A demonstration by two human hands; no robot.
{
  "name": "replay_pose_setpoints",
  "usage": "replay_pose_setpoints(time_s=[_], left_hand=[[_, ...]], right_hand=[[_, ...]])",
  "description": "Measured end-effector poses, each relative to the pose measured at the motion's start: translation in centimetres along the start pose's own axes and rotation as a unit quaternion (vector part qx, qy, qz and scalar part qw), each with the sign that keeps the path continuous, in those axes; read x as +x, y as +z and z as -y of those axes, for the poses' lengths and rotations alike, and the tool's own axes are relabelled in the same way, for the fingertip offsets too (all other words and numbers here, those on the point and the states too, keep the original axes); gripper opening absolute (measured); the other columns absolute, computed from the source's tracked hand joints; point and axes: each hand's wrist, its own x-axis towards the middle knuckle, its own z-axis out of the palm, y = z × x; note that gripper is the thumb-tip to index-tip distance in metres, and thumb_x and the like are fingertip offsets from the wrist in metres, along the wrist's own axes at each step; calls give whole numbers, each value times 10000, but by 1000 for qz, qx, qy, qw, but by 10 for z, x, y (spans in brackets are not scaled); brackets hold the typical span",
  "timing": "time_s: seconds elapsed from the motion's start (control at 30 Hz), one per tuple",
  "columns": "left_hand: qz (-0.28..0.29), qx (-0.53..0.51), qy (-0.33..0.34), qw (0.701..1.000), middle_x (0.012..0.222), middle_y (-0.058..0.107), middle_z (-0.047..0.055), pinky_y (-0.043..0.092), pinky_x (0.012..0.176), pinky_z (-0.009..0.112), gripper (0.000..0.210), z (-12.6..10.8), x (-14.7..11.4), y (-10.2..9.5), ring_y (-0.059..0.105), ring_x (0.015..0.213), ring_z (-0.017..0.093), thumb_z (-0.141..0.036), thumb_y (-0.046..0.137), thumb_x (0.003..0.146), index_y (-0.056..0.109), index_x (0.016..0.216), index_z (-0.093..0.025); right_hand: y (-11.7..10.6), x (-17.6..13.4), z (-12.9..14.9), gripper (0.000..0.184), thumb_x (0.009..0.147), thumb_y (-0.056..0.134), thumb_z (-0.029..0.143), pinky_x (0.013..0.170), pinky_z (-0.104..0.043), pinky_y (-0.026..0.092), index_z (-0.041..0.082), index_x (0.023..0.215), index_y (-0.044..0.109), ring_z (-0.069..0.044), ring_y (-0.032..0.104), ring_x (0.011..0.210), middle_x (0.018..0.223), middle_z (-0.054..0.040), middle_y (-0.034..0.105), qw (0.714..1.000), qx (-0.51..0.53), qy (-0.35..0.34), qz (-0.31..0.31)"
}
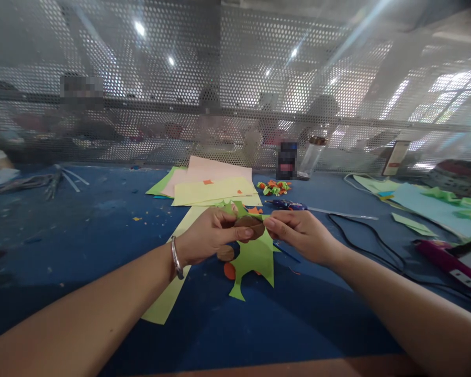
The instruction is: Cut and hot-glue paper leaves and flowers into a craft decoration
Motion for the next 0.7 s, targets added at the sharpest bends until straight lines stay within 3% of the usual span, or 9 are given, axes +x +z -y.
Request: replay_pose_setpoints(time_s=[0.37, 0.53, 0.7], left_hand=[[17, 3, -25, 1000, 745, 685, 58, 352, 462, 225, 252, -2, -2, 1, 460, 527, 77, -332, 796, 753, 790, 896, -125], [11, 16, -11, 1000, 727, 663, 48, 381, 498, 239, 216, 0, -1, 1, 509, 568, 97, -326, 790, 765, 757, 833, -125], [-19, 1, 23, 1000, 786, 668, 33, 447, 639, 251, 173, 3, 2, 1, 568, 691, 116, -247, 806, 735, 724, 830, -128]], right_hand=[[1, 0, 0, 484, 1004, 437, 547, 572, -275, 299, 193, 680, 497, -123, 388, 617, 654, 23, 420, 1000, 14, 2, 8], [1, 0, -2, 485, 1010, 430, 541, 577, -278, 291, 189, 686, 510, -120, 380, 616, 656, 22, 415, 1000, -4, 1, 3], [0, 1, -3, 496, 1009, 428, 546, 578, -272, 293, 183, 685, 519, -115, 380, 610, 646, 28, 411, 1000, -18, 2, -5]])
